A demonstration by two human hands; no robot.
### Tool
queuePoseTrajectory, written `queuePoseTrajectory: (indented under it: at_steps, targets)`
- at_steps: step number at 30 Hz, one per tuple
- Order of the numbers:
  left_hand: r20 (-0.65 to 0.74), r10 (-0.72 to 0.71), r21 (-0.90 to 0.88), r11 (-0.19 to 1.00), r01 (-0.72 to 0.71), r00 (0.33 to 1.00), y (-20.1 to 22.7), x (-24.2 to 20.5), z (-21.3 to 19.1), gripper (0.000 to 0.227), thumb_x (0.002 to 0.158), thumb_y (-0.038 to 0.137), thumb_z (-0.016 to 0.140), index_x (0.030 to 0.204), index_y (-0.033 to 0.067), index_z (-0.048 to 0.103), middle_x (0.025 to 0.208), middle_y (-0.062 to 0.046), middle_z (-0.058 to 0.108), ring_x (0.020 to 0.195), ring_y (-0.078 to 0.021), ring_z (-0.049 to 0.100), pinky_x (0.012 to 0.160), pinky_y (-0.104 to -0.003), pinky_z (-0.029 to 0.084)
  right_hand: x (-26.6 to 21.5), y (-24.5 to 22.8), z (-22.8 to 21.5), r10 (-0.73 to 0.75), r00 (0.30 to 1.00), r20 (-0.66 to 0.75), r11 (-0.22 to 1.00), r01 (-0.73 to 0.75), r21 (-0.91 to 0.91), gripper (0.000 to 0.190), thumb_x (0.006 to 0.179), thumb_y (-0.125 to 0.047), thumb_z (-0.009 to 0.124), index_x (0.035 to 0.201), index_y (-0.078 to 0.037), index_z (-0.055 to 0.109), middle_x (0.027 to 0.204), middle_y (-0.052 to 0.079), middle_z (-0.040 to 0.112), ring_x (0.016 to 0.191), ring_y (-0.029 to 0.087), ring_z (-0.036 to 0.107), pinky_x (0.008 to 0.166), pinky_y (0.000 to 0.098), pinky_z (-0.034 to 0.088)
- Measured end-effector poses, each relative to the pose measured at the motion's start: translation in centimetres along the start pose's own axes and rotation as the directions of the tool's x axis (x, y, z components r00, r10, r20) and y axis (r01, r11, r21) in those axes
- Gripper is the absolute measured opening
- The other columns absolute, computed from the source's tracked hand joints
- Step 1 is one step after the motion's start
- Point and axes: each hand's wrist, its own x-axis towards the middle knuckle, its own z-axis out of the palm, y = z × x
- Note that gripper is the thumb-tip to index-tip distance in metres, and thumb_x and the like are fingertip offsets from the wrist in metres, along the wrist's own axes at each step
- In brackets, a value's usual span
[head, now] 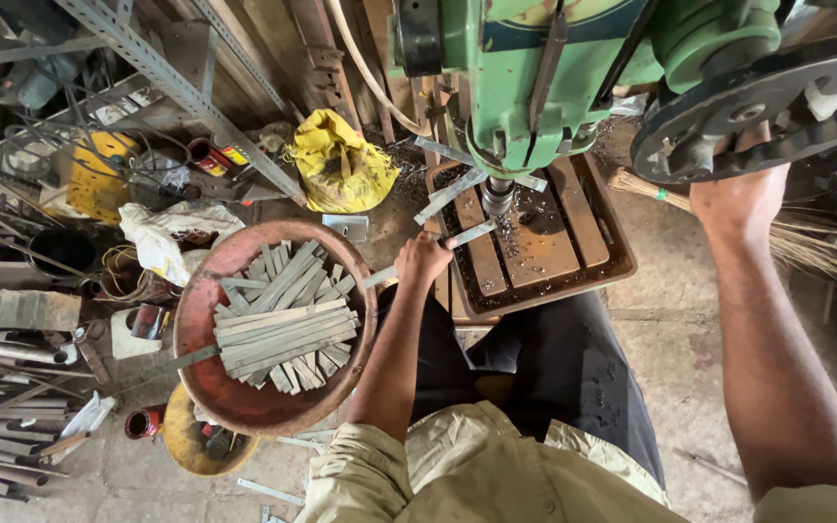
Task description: The person repeatedly picks up metal bars from a basin, positions them under a drill press, and operates the machine to drill holes. The person then places the processed bars into a tray.
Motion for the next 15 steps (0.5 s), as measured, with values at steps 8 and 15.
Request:
queuePoseTrajectory:
  at_steps: [8,15]
  targets:
    - [-0.022,0.002,0.02,1.0,-0.002,1.0,0.6,-0.6,-1.2,0.067,0.094,0.071,0.056,0.116,0.0073,0.062,0.1,-0.009,0.071,0.093,-0.0255,0.071,0.08,-0.043,0.059,-0.2,0.6,0.3,0.064,0.998,0.03,0.998,-0.064,0.005,0.02,0.118,-0.015,0.057,0.13,0.002,0.06,0.124,0.025,0.066,0.114,0.045,0.062,0.102,0.0531,0.051]
    - [-0.038,-0.002,0.019,1.0,0.003,0.999,0.5,-0.4,-1.1,0.068,0.093,0.071,0.057,0.117,0.0089,0.062,0.096,-0.008,0.072,0.09,-0.0249,0.07,0.079,-0.044,0.057,-0.3,0.5,0.3,-0.002,1.0,0.0,1.0,0.002,0.007,0.026,0.115,-0.011,0.053,0.136,0.002,0.06,0.124,0.026,0.065,0.111,0.046,0.062,0.099,0.053,0.051]
